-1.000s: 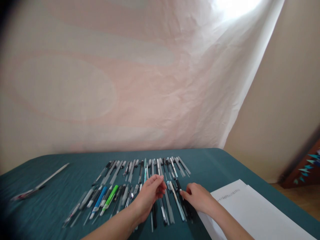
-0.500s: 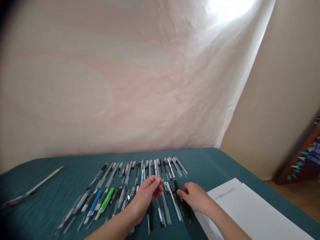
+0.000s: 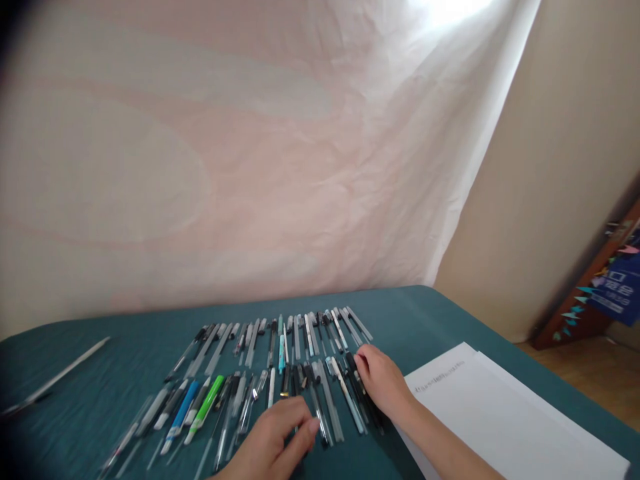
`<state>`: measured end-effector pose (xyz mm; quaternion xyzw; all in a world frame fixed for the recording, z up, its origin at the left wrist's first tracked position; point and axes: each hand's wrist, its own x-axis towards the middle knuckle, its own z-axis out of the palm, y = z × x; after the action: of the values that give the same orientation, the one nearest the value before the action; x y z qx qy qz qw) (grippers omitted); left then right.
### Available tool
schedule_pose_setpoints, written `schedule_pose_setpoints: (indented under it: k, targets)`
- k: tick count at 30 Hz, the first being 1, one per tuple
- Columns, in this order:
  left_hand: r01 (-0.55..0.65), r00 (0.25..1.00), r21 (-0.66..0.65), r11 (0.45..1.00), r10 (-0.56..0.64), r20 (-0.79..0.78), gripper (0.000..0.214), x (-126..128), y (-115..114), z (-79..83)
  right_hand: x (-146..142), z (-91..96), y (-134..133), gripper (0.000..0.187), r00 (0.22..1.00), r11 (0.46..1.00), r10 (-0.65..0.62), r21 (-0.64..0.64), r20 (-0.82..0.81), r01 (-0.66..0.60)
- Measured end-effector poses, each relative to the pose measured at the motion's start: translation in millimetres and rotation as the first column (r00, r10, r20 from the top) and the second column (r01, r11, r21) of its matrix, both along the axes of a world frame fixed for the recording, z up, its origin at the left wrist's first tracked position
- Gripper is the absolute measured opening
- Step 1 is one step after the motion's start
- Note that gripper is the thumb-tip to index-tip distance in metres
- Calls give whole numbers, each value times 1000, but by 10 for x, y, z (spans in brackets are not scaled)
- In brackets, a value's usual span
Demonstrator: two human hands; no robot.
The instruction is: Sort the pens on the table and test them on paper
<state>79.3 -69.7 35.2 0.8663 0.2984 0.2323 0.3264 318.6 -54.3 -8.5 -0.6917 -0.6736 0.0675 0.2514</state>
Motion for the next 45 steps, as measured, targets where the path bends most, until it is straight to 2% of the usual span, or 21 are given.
schedule_pose_setpoints:
  k: [3,5,7,10,13,23,31,40,45]
  targets:
    - [121,992,282,952,-104,-75,22,-37,-6,-80,-35,-22,-9,20,995,989,37,145,-89,-24]
    - [188,982,372,909,-164,-96,20,-54,13,-110,-59,-11,-27,21,982,970,99,236,-162,-59]
    - [217,975,404,889,-180,-127,22,-74,22,-108,-82,21,-52,24,963,953,178,278,-205,-117]
    - [191,975,410,892,-124,-183,28,-104,1,-66,-118,80,-92,28,935,930,290,292,-204,-225]
    - [194,970,418,888,-108,-220,32,-115,-24,-44,-147,107,-120,29,928,921,334,270,-167,-282]
    - [204,952,390,898,-90,-291,33,-101,-7,-49,-139,93,-101,29,943,934,289,265,-165,-239]
    - [190,962,374,908,-96,-255,31,-94,-15,-58,-159,106,-111,30,943,936,284,261,-173,-234]
    - [154,970,362,919,-70,-233,31,-95,-33,-77,-133,80,-100,26,953,935,225,320,-204,-152]
    - [169,963,368,915,-74,-258,31,-94,-42,-58,-142,127,-109,13,934,884,348,361,-85,-297]
